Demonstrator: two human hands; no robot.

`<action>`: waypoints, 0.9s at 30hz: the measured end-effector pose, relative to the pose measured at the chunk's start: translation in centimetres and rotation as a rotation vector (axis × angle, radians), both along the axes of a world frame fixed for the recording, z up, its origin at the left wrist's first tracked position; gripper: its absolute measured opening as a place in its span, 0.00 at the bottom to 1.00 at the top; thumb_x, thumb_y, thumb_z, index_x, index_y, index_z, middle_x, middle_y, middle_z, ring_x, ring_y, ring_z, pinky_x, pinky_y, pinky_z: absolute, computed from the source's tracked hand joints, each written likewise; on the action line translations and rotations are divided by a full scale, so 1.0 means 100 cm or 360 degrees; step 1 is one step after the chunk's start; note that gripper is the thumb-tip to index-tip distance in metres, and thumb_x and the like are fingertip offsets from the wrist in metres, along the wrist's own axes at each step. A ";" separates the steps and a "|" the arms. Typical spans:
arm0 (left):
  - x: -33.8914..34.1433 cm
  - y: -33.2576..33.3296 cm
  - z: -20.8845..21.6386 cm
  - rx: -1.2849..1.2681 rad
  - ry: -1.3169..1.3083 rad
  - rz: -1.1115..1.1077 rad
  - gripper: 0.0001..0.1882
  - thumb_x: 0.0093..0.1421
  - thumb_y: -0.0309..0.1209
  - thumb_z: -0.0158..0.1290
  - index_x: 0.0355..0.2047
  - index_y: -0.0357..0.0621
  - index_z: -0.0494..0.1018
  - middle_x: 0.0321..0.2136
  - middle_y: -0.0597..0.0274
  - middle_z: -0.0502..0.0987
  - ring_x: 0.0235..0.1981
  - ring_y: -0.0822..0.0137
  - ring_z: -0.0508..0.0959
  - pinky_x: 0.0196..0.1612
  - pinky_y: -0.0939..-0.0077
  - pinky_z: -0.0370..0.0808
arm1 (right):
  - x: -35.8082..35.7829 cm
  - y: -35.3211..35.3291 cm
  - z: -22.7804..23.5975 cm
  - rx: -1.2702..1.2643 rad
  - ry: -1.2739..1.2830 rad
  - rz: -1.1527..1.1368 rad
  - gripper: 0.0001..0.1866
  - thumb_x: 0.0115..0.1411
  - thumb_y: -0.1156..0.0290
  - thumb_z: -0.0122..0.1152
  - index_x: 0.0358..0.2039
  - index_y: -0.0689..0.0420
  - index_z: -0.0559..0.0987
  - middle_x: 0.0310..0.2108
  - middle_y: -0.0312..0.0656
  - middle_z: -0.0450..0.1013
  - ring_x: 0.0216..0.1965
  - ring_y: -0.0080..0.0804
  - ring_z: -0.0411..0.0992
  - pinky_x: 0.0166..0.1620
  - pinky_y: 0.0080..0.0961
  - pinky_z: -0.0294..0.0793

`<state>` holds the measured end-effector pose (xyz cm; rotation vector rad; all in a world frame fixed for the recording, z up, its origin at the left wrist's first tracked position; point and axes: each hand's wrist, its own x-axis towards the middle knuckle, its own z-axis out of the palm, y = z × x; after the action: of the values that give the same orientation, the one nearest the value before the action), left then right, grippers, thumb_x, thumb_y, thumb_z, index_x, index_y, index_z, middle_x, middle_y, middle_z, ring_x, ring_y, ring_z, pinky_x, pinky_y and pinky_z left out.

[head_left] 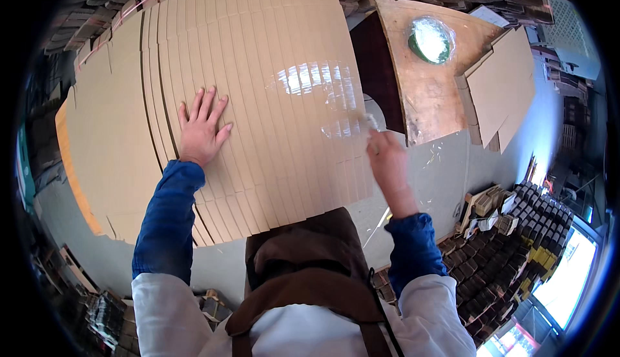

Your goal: The person applies a white adhesive substance to a large corrugated cardboard sheet using a brush. They repeatedly dip the brush into a container of glue and spread it across the surface of the cardboard in a systematic manner.

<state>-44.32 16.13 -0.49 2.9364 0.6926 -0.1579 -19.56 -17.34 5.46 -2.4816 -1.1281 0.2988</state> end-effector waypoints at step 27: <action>0.001 0.000 -0.005 0.0072 -0.0022 -0.0025 0.33 0.64 0.49 0.49 0.68 0.61 0.59 0.72 0.65 0.50 0.73 0.57 0.48 0.69 0.36 0.44 | -0.011 0.000 0.007 0.0141 0.0349 -0.0252 0.12 0.59 0.72 0.61 0.44 0.58 0.80 0.38 0.51 0.77 0.40 0.52 0.76 0.44 0.40 0.77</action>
<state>-44.18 16.12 -0.99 2.9838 0.6807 -0.1252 -20.62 -17.31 6.16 -2.3752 -0.8338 0.4517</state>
